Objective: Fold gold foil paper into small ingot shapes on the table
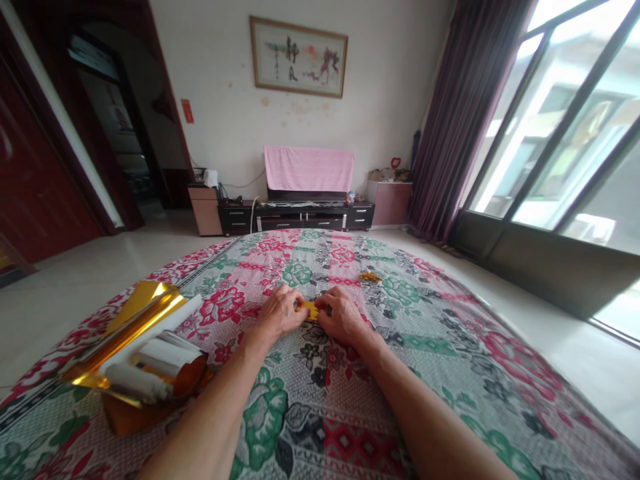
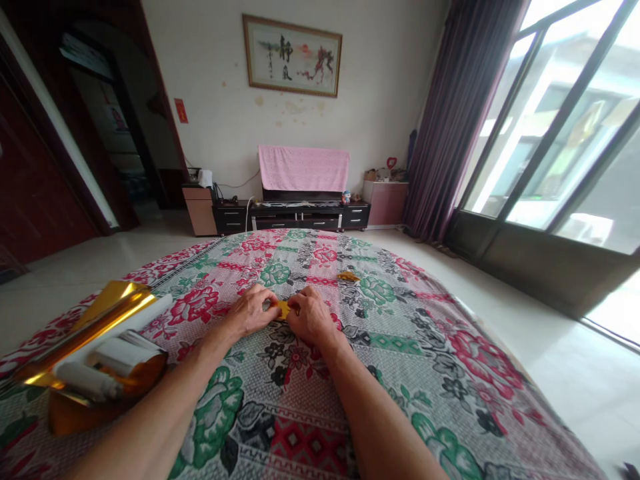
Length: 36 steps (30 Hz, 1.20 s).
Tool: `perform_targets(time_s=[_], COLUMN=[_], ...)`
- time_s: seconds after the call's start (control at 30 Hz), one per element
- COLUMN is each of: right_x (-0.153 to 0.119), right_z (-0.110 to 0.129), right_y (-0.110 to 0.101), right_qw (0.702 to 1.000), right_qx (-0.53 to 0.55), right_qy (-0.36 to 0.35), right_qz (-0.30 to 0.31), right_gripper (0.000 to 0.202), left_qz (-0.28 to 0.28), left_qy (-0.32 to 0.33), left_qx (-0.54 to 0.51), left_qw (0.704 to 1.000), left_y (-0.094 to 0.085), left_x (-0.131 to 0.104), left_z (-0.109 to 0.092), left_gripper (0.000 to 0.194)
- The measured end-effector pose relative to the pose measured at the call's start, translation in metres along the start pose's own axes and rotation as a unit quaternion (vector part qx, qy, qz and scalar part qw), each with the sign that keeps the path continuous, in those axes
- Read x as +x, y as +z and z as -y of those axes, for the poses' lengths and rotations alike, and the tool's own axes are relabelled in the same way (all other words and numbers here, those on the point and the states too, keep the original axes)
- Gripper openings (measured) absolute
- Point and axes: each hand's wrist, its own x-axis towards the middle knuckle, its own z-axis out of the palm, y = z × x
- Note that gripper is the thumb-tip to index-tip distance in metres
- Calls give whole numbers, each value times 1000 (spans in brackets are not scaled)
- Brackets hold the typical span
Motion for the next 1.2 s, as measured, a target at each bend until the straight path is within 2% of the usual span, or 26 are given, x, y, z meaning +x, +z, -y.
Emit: perform_targets(time_s=[0.13, 0.4, 0.73, 0.9, 1.03, 1.2], right_x=[-1, -2, -2, -1, -1, 1], right_z=[0, 0, 3, 11, 17, 15], right_y=[0, -2, -6, -2, 3, 1], right_qw=[1000, 1000, 999, 999, 997, 997], right_qx=[0, -11, -18, -34, -61, -59], right_qy=[-7, -21, -8, 25, 52, 46], right_qz=[7, 10, 33, 15, -10, 15], right_gripper=[19, 20, 24, 15, 27, 23], left_qz=[24, 69, 108, 100, 97, 93], left_qy=[-10, -30, -24, -35, -41, -33], left_qx=[-7, -21, -56, -43, -42, -44], left_qw=[1000, 997, 992, 993, 994, 994], left_y=[-4, -15, -16, -19, -18, -16], left_x=[0, 1, 3, 3, 2, 3], left_z=[-1, -3, 9, 4, 2, 6], left_gripper=[24, 25, 31, 30, 29, 28])
